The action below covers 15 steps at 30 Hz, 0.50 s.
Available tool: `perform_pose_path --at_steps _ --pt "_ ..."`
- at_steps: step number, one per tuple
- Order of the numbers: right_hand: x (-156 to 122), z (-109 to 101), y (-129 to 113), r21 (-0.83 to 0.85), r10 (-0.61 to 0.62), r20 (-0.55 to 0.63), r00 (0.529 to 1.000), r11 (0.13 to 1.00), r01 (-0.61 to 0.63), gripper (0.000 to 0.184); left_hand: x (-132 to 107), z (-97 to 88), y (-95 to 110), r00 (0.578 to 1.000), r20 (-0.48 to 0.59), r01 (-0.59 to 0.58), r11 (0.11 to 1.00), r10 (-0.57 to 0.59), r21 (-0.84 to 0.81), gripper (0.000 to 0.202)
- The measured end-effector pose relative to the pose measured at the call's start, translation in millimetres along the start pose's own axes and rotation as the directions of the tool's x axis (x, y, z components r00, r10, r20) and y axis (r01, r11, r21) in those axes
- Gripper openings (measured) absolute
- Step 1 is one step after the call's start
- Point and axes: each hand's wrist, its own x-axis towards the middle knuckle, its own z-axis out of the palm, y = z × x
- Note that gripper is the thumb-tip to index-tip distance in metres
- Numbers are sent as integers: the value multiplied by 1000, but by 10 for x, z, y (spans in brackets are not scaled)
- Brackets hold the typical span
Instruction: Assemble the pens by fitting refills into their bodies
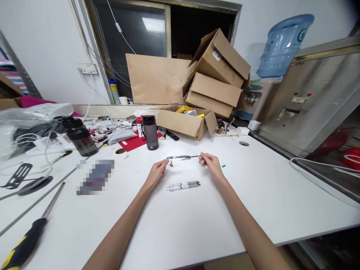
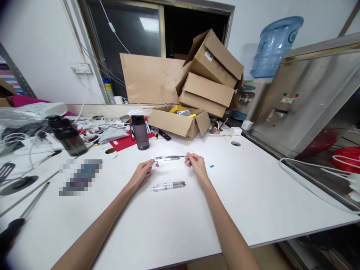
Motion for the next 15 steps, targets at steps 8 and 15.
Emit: perform_pose_path --at_steps 8,15 --pt "-12 -6 9 -10 -6 10 1000 1000 6 49 14 4 -34 1000 10 -1 1000 1 -10 52" --pt "-16 -1 9 -31 -10 29 1000 999 11 49 7 6 -20 1000 13 8 1000 -8 9 53"
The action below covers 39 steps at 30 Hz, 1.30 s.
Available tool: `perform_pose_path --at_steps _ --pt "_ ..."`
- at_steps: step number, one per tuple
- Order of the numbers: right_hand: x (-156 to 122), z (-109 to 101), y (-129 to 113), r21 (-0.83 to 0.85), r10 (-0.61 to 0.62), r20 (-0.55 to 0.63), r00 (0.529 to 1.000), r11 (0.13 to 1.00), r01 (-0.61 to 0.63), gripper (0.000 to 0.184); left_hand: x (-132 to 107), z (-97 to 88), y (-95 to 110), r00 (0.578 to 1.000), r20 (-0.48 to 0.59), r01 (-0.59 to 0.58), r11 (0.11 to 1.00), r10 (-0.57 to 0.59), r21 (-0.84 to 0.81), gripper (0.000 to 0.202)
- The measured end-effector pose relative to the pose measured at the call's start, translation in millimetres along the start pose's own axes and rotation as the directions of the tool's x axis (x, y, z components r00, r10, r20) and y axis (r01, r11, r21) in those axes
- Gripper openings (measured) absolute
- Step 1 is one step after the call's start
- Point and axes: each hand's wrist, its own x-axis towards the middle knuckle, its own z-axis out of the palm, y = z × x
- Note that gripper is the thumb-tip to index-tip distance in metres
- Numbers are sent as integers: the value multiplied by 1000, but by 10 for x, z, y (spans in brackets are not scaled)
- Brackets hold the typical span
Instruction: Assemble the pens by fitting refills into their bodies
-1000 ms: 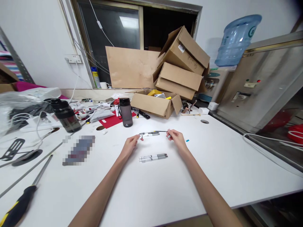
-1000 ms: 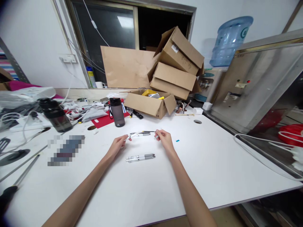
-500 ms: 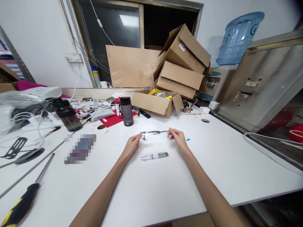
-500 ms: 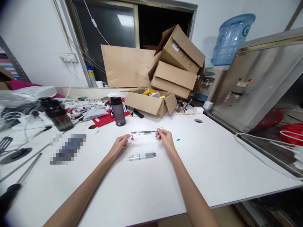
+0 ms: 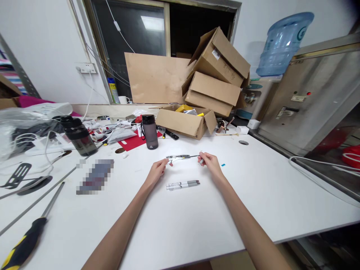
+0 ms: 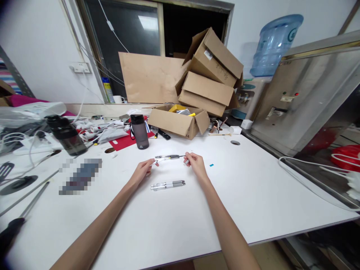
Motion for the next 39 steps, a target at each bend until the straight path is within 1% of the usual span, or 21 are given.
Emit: perform_pose_path --at_steps 3,6,10,13,16,23,27,28,30,32,33,35,39 --pt "-12 15 10 -31 -14 43 999 999 15 47 -19 -7 25 1000 -1 -24 998 24 56 54" --pt "-35 52 25 -53 -27 125 992 998 34 43 -44 -1 52 998 3 -59 989 59 135 55" --pt "-73 115 55 -64 -34 206 978 997 49 40 -80 45 89 992 53 -126 978 118 165 52" --pt "-88 147 80 -69 -35 215 976 996 51 41 -95 79 115 984 88 -166 977 155 136 48" --pt "-92 160 97 -70 -19 215 976 997 34 43 -95 90 125 977 98 -199 973 189 115 47" --pt "-97 166 84 -72 -3 242 970 997 21 42 -66 83 83 977 97 -199 975 190 98 44" --pt "-85 162 108 -52 32 220 975 998 -21 50 -67 73 91 977 110 -192 978 183 77 40" --pt "-80 158 116 -46 38 211 977 999 -29 50 -68 68 95 977 109 -190 979 182 76 39" --pt "-69 145 123 -26 21 193 981 1000 -16 40 -66 55 97 980 96 -184 980 177 77 40" --pt "-60 130 117 -6 -22 169 985 1000 23 28 -58 43 89 983 74 -174 982 168 77 41" --pt "-57 123 109 1 -40 153 987 999 41 26 -52 39 83 984 64 -170 983 165 76 41" --pt "-51 110 93 16 -56 114 992 998 54 24 -43 33 70 985 53 -167 983 163 73 41" --pt "-36 89 77 52 -40 48 998 998 38 25 -45 32 72 985 45 -169 983 166 67 43"
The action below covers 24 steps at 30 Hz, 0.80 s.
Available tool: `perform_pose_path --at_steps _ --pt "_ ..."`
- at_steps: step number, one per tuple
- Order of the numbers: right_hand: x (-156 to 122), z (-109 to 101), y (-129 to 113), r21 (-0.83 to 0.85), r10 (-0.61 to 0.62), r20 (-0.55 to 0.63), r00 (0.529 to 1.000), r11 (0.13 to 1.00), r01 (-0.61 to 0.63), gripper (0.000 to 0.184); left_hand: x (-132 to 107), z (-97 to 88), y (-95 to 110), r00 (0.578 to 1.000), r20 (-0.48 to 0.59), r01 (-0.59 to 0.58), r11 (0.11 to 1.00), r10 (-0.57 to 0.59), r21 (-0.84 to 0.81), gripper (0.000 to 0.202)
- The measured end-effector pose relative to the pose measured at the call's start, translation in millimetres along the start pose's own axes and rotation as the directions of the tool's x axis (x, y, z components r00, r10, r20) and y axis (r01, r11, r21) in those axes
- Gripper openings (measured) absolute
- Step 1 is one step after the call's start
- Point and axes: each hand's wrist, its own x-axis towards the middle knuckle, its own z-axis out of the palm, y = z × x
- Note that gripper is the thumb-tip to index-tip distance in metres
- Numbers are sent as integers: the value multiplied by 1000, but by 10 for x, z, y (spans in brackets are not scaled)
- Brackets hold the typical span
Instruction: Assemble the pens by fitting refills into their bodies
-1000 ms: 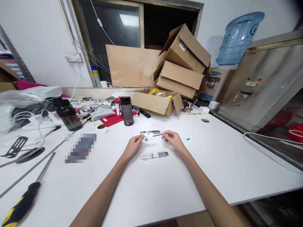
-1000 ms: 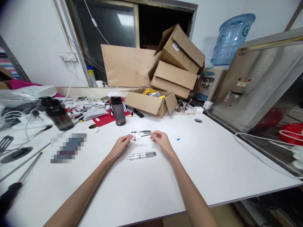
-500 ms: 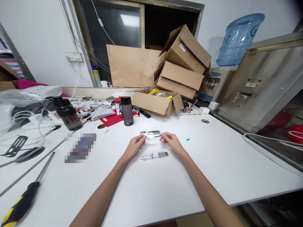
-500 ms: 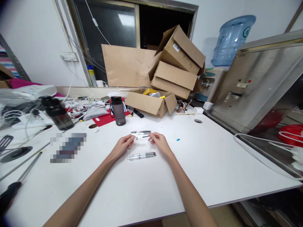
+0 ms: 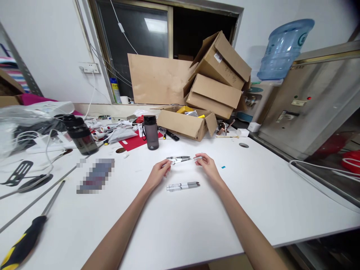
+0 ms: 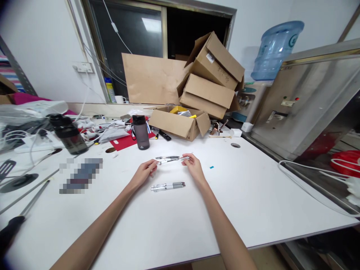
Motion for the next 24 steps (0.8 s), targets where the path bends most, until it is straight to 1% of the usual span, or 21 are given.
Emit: perform_pose_path --at_steps 4,17,24 --pt "10 -20 3 -7 -10 -16 1000 1000 9 27 -13 6 30 1000 -1 8 1000 -8 -8 43" --pt "-5 -17 -5 -49 -17 31 999 999 19 29 -9 16 23 1000 14 3 1000 -3 -2 42" --pt "-15 38 23 -70 -18 108 994 997 26 29 -13 43 25 998 56 -2 1000 4 -26 37"
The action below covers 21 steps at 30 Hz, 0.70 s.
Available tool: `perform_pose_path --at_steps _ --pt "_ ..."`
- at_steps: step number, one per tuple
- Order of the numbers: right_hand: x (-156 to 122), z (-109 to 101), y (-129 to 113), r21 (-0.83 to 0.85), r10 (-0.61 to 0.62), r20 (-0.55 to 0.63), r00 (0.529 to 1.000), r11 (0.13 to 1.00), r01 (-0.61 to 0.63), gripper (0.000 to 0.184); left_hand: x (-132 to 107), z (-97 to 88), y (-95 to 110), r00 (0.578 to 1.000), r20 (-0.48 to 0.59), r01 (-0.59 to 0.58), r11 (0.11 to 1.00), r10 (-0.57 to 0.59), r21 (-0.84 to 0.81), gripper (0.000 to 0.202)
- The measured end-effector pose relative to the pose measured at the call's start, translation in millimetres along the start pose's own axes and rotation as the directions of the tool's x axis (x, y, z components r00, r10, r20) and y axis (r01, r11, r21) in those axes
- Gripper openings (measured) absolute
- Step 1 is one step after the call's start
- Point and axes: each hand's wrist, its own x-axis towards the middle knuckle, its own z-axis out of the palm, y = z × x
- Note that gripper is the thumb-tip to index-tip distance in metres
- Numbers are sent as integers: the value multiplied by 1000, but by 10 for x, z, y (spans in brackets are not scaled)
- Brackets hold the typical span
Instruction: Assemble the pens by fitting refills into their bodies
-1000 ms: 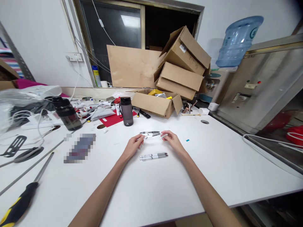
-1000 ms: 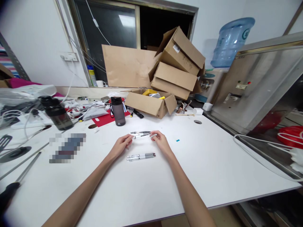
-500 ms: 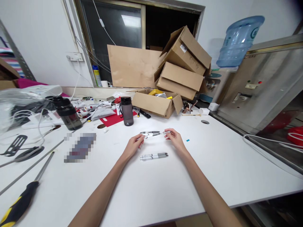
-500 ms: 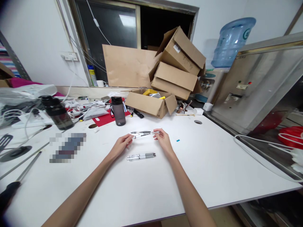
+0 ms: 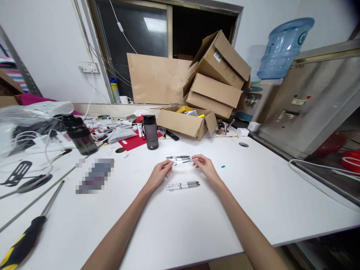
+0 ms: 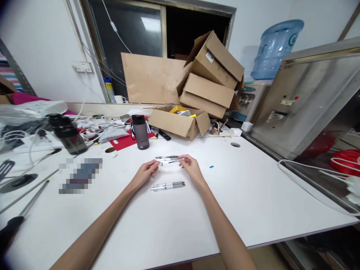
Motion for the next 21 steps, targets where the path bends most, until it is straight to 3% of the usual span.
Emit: perform_pose_path --at_steps 7,21 --pt "-27 85 22 -14 -2 72 997 1000 3 27 5 27 -27 999 39 -6 1000 6 4 38" --pt "-86 138 -37 -62 31 74 997 998 -26 32 0 38 -38 996 80 -27 999 24 36 37"
